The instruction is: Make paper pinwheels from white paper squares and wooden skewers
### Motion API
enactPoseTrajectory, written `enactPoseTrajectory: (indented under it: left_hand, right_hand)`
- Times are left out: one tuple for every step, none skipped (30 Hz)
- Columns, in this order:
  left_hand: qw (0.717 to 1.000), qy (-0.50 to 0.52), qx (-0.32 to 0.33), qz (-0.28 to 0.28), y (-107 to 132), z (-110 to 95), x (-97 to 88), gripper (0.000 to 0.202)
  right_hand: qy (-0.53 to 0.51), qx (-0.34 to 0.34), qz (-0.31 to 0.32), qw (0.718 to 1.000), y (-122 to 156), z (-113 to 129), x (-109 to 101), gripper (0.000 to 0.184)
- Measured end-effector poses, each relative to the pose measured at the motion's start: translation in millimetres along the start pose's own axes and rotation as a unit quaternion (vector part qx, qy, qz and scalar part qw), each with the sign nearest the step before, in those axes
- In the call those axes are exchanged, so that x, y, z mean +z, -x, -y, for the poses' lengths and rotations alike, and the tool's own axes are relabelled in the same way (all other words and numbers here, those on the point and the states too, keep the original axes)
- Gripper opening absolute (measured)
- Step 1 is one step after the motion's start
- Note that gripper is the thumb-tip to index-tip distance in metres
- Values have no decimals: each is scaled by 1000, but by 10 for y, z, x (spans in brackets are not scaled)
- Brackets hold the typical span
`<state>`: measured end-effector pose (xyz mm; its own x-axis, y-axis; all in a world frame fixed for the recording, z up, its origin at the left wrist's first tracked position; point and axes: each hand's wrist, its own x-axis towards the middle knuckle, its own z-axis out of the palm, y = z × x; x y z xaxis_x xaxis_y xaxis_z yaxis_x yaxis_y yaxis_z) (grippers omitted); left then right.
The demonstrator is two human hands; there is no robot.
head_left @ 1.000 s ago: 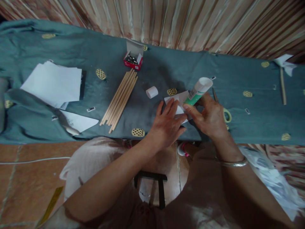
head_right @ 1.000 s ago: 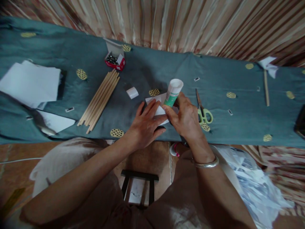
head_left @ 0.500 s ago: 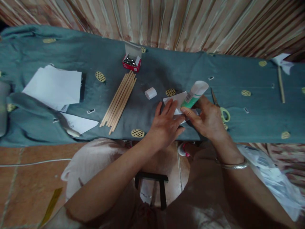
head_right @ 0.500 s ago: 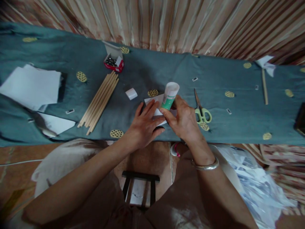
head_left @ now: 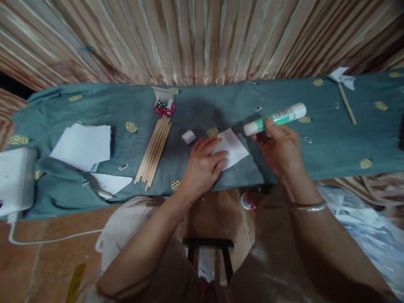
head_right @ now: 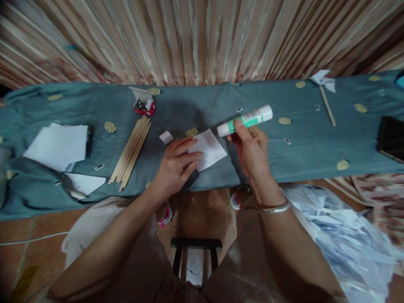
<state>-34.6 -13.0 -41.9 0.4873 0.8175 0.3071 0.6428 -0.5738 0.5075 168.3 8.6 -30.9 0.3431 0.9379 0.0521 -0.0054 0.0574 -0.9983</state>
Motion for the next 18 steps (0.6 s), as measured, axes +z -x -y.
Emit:
enactPoseTrajectory:
  left_hand:
    - [999,-7,-15,-30,-14,58,-59,26]
    - [997,-21,-41,-60,-24,125,-113,29]
    - [993,-37,-68,-92,-29,196,-158,35]
    - [989,-49,-91,-109,-29,268,-191,42]
    - [986,-58,-107,-116,-27,338,-213,48]
    - [984,-63,-120,-114,-22,402,-225,50]
    - [983,-65,-134,-107,-18,457,-230,50]
    - [982,-66,-145,-99,-16,501,-231,48]
    - [981,-65,-156,-94,-18,532,-231,44]
    - [980,-60,-166,-92,-23,551,-231,39]
    - [979,-51,-175,-92,-31,556,-232,35]
    - [978,-34,-183,-93,-42,549,-233,32]
    - [977,-5,-192,-96,-55,530,-230,31]
    - [974,37,-201,-98,-67,502,-222,31]
    - [969,89,-209,-101,-79,466,-209,33]
    - [959,149,-216,-104,-88,425,-190,34]
    - [947,209,-222,-105,-96,382,-167,35]
    - [933,259,-226,-107,-101,338,-142,36]
  right_hand:
    - [-26,20,4,999,-12,5,-7,27]
    - [-45,37,9,998,-16,12,-13,27]
    - [-59,49,13,997,-15,22,-19,27]
    - [-72,58,19,996,-10,33,-22,27]
    - [-85,67,25,994,-3,43,-25,26]
    - [-97,75,30,992,5,52,-26,26]
    - [-109,81,32,990,11,59,-26,26]
    - [-118,88,32,989,17,64,-25,26]
    - [-124,93,31,987,21,67,-22,27]
    - [-127,98,30,987,24,70,-18,28]
    - [-129,103,30,986,27,74,-12,28]
    - [-131,108,32,985,32,79,-6,28]
    - [-136,114,37,983,39,87,2,28]
    - [-145,121,42,981,48,98,12,27]
    - [-158,129,46,978,60,110,23,26]
    - [-173,138,49,974,74,124,35,26]
    - [-188,148,51,970,90,138,49,25]
    - [-203,159,52,965,107,150,64,25]
